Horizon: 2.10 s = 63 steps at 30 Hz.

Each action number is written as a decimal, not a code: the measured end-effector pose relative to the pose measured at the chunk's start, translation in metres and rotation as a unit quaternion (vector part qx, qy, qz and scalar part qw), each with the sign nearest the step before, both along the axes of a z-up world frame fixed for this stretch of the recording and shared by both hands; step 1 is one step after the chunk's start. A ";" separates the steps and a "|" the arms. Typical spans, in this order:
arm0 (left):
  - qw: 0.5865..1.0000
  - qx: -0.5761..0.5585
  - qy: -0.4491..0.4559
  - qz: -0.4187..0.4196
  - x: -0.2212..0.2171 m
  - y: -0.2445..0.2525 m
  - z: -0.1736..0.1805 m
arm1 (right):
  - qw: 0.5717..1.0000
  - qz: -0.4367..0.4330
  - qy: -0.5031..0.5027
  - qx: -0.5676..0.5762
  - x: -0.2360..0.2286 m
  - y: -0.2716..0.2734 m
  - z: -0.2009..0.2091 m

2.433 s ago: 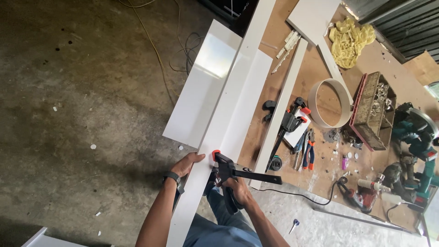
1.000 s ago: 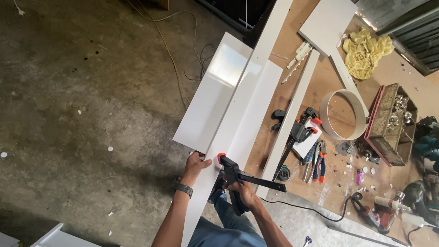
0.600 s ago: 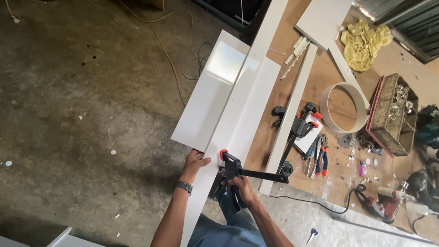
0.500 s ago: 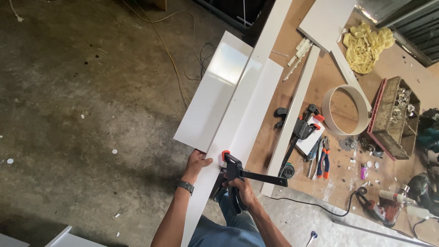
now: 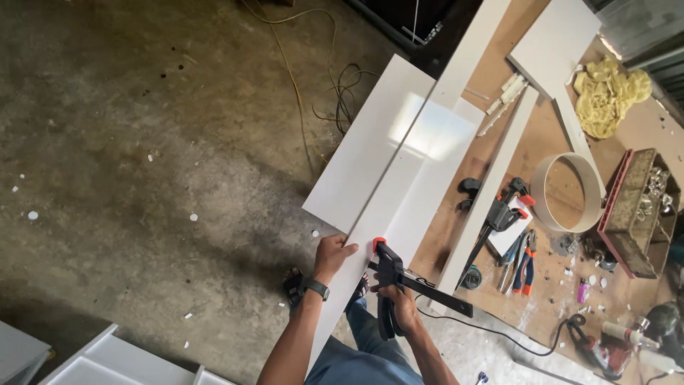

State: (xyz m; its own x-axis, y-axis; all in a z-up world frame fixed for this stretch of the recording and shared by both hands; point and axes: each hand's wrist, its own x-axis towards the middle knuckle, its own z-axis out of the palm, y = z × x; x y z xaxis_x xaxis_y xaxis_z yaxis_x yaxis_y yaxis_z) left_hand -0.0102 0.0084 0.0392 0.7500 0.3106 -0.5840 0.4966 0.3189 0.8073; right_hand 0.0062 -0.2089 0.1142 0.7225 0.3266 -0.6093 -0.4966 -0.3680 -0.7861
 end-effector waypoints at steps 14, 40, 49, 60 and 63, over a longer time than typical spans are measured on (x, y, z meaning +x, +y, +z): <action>0.991 0.133 0.011 -0.003 0.001 -0.004 0.031 | 0.993 -0.081 0.013 0.084 -0.003 0.012 0.008; 0.996 0.037 0.039 -0.076 0.017 0.002 0.012 | 0.989 -0.100 0.052 0.100 0.003 0.025 0.022; 0.994 -0.044 -0.015 -0.095 0.016 0.006 0.001 | 0.998 -0.066 0.001 0.004 -0.002 0.019 0.019; 0.985 -0.117 -0.040 -0.121 0.014 0.009 0.005 | 0.997 -0.068 0.007 -0.029 -0.005 0.019 0.004; 0.986 -0.113 -0.060 -0.106 0.016 0.011 0.005 | 0.997 -0.054 -0.023 -0.041 0.000 0.034 0.010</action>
